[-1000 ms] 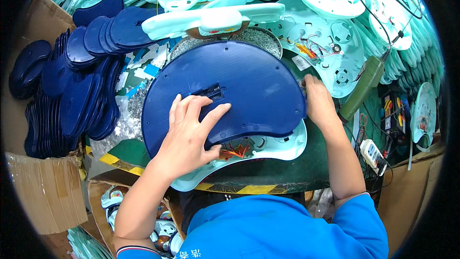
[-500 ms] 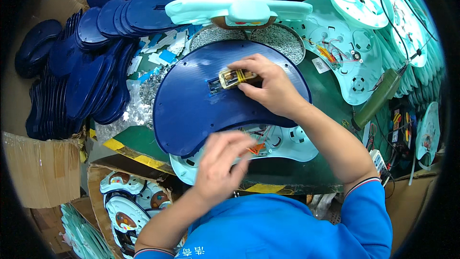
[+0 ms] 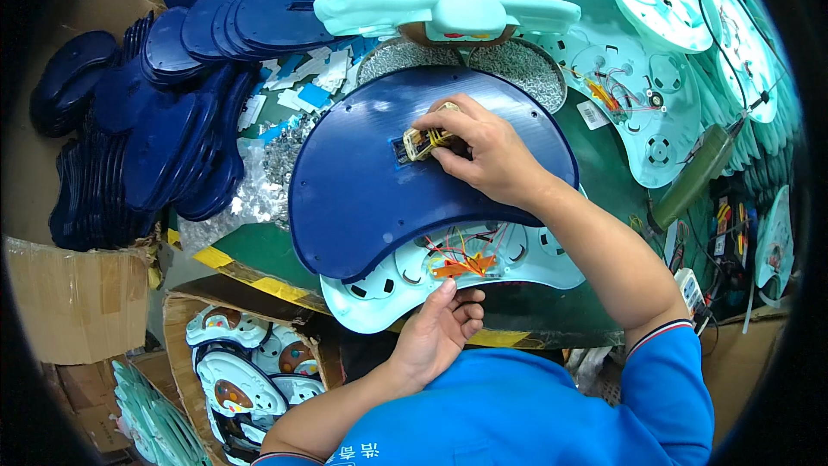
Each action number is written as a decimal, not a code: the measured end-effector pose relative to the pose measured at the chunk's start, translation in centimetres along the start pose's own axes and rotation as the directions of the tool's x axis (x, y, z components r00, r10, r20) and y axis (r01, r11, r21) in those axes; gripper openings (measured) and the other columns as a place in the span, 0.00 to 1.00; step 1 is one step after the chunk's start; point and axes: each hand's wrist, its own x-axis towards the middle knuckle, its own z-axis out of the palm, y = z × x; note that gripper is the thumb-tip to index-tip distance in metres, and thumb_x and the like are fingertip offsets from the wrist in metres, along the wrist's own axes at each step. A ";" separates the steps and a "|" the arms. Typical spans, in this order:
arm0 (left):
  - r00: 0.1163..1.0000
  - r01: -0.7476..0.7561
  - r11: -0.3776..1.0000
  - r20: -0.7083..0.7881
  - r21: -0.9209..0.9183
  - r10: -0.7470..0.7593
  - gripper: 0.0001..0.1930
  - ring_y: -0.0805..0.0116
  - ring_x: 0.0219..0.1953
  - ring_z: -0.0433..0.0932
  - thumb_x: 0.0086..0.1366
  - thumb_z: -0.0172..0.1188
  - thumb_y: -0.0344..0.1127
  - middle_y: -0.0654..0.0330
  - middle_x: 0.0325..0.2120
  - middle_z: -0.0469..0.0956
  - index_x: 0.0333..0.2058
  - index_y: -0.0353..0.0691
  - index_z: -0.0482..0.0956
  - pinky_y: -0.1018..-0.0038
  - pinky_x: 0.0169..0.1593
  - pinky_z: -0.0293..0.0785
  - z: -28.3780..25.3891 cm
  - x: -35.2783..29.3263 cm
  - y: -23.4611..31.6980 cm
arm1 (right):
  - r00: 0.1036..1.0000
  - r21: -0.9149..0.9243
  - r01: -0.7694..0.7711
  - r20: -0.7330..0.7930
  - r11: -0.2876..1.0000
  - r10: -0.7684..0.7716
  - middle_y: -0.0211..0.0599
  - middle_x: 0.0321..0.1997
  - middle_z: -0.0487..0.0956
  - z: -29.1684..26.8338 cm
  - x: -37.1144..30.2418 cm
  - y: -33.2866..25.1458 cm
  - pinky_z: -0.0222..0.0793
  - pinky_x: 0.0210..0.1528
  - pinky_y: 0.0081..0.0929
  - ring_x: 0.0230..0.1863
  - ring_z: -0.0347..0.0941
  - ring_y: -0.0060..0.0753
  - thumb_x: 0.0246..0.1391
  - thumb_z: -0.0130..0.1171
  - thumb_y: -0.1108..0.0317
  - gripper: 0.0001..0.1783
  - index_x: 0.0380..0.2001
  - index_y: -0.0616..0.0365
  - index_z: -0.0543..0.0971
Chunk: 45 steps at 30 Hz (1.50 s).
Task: The person assembles blue plastic parts by attaching a white rectangular piece and securing it with screws using a green power drill. They then insert batteries into a compartment and place the assembled part into a box.
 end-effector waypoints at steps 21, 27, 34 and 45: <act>0.999 0.030 0.999 -0.017 0.032 -0.029 0.22 0.72 0.38 0.74 0.74 0.55 0.53 0.58 0.40 0.76 0.50 0.38 0.71 0.74 0.42 0.74 0.9 -0.2 -0.2 | 1.000 0.017 -0.001 -0.004 1.000 0.001 0.37 0.52 0.78 0.4 -0.1 0.2 0.79 0.49 0.29 0.47 0.81 0.36 0.52 0.67 0.78 0.22 0.51 0.53 0.82; 0.998 -0.012 1.000 -0.062 0.026 0.013 0.22 0.71 0.37 0.75 0.73 0.56 0.52 0.58 0.39 0.77 0.54 0.41 0.70 0.74 0.40 0.73 0.3 0.0 -0.2 | 1.000 0.002 -0.004 -0.005 1.000 0.004 0.36 0.52 0.79 0.4 0.0 0.1 0.78 0.48 0.29 0.46 0.81 0.35 0.51 0.67 0.78 0.22 0.50 0.51 0.83; 0.999 0.010 1.000 -0.043 0.028 -0.008 0.21 0.71 0.36 0.74 0.73 0.58 0.52 0.58 0.38 0.76 0.49 0.38 0.73 0.75 0.39 0.72 0.8 -0.2 -0.2 | 1.000 0.007 -0.001 -0.029 1.000 0.001 0.35 0.50 0.80 0.4 -0.1 0.1 0.77 0.48 0.32 0.46 0.81 0.39 0.50 0.69 0.74 0.20 0.49 0.48 0.84; 0.979 0.172 0.950 0.057 0.260 -0.193 0.21 0.70 0.35 0.78 0.74 0.57 0.44 0.55 0.36 0.78 0.52 0.29 0.73 0.75 0.39 0.76 2.0 -0.9 0.4 | 0.999 0.117 -0.022 -0.035 0.993 0.026 0.37 0.48 0.80 0.4 0.1 0.5 0.76 0.49 0.31 0.45 0.80 0.39 0.51 0.69 0.71 0.20 0.50 0.51 0.82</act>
